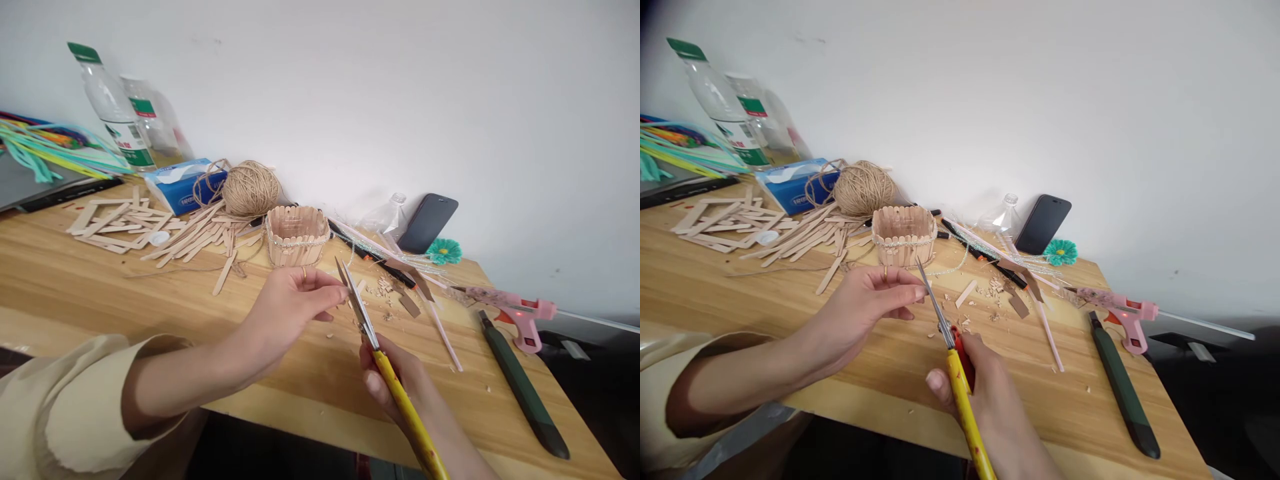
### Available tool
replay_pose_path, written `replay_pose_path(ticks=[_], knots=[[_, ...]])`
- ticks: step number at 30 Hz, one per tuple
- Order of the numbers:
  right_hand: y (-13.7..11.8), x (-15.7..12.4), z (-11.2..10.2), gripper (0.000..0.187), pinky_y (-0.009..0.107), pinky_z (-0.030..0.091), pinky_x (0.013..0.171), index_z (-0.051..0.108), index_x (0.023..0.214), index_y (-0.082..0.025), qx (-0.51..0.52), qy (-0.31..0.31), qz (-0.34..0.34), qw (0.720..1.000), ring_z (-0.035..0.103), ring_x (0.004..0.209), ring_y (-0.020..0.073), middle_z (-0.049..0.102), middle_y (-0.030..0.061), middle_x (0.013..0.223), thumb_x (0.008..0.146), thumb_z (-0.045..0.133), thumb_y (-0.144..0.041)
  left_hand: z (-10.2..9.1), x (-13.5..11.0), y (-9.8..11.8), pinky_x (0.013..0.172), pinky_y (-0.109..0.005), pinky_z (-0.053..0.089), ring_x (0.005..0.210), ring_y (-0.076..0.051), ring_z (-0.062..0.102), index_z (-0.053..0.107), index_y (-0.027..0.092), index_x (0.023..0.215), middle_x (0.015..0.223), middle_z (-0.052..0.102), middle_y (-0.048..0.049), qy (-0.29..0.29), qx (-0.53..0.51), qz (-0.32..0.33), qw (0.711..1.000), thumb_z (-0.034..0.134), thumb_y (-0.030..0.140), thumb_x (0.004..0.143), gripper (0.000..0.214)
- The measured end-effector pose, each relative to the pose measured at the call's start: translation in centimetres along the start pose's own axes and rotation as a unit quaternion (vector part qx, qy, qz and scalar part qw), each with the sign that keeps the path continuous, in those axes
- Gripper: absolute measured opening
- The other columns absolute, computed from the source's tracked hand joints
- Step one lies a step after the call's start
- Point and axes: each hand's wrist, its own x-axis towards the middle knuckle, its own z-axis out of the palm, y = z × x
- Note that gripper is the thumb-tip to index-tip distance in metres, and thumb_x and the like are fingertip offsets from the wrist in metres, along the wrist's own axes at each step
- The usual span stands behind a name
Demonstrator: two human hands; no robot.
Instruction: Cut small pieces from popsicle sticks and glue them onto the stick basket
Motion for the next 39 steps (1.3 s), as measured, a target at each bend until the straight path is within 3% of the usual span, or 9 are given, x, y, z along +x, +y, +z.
replay_pose_path(ticks=[13,21,34,39], knots=[[0.8,0.2,-0.1,0.067,0.024,0.021,0.047,0.035,0.062,-0.022,-0.034,0.010,-0.007,0.999,0.026,0.054,0.0121,0.032,-0.0045,0.058,0.064,0.028,-0.088,-0.5,0.0,0.1,0.057,-0.019,0.045,0.062,-0.009,0.058,0.073,0.020,0.063,0.065,0.070,0.0018,-0.018,0.005,-0.027,0.999,0.074,0.020,0.064,0.002],[-0.2,-0.1,-0.3,0.067,0.026,0.024,0.049,0.036,0.063,-0.022,-0.036,-0.002,0.024,0.999,0.028,0.055,0.0129,0.033,-0.0040,0.060,0.063,0.028,-0.089,-0.4,0.1,0.2,0.055,-0.019,0.046,0.063,-0.010,0.059,0.072,0.019,0.061,0.063,0.070,0.0017,-0.006,0.013,-0.044,0.999,0.075,0.019,0.061,0.004],[0.4,-0.4,-0.8,0.061,0.025,0.026,0.050,0.042,0.074,-0.020,-0.004,-0.016,-0.040,0.999,0.029,0.057,0.0126,0.036,-0.0044,0.065,0.073,0.033,-0.080,-0.1,0.3,0.9,0.054,-0.019,0.046,0.062,-0.009,0.058,0.069,0.019,0.058,0.060,0.067,0.0039,-0.010,0.046,-0.044,0.998,0.072,0.019,0.060,0.004],[0.5,-0.4,-1.1,0.058,0.025,0.026,0.049,0.043,0.074,-0.020,-0.012,-0.025,-0.022,0.999,0.030,0.056,0.0124,0.035,-0.0045,0.064,0.075,0.036,-0.078,-0.1,0.7,0.6,0.054,-0.020,0.046,0.060,-0.010,0.057,0.069,0.019,0.057,0.058,0.066,0.0037,-0.004,0.071,-0.038,0.997,0.071,0.019,0.060,0.004]])
